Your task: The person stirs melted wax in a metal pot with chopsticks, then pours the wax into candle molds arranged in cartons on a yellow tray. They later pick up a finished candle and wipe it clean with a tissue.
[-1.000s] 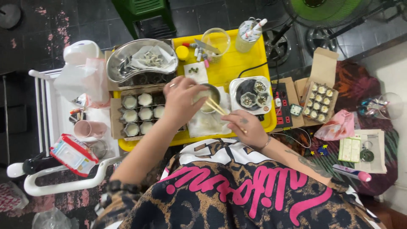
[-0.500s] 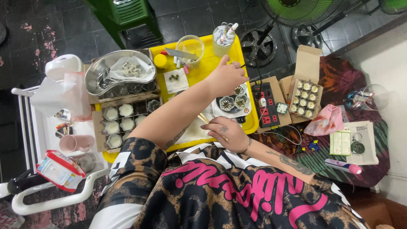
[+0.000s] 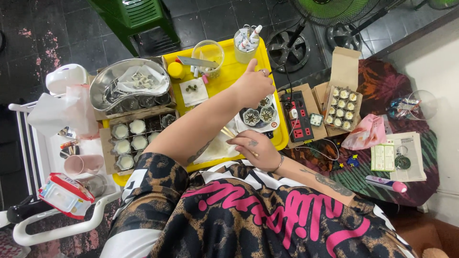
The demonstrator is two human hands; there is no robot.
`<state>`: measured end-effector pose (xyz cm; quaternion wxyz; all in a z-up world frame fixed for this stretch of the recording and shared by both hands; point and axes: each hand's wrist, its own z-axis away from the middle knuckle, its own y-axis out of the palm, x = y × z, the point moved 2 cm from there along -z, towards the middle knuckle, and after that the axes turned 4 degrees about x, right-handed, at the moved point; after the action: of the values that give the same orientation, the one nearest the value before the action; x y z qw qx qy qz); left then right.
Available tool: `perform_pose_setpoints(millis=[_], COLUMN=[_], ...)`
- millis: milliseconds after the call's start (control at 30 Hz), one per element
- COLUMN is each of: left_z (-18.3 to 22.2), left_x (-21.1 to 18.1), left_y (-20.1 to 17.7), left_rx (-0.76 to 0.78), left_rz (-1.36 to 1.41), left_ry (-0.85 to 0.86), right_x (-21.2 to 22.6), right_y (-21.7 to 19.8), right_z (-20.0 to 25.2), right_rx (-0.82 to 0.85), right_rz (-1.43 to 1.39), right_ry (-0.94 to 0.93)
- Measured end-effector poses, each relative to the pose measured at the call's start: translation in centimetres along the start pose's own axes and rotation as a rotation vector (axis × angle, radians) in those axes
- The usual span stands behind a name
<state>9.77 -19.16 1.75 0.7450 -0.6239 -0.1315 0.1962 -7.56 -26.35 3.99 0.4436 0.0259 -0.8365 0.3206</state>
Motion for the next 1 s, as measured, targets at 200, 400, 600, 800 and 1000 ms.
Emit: perform_pose_setpoints(millis=[200,400,600,800,1000], left_z=[0.7,5.5,16.8,24.4,26.2], left_x=[0.7,2.5,0.8,-4.3,-7.8], left_y=[-0.5,-3.4,-6.0,-3.4,4.4], left_rx=[-0.010,-0.206,-0.168,-0.154,-0.232], left_rz=[0.058,0.040,0.039,0.066,0.120], left_ry=[-0.093,-0.252,-0.427,-0.545,-0.587], right_x=[-0.1,-0.1,-2.3,-2.2,-3.1], right_y=[0.1,-0.3,-0.3,-1.4,-1.3], right_z=[-0.1,0.0,1.5,0.4,-0.1], right_rx=[0.010,-0.016,-0.112,-0.152,-0.122], right_rz=[-0.004,-0.005,-0.171,-0.183,-0.264], right_ry=[0.016,0.005,0.081,0.087,0.117])
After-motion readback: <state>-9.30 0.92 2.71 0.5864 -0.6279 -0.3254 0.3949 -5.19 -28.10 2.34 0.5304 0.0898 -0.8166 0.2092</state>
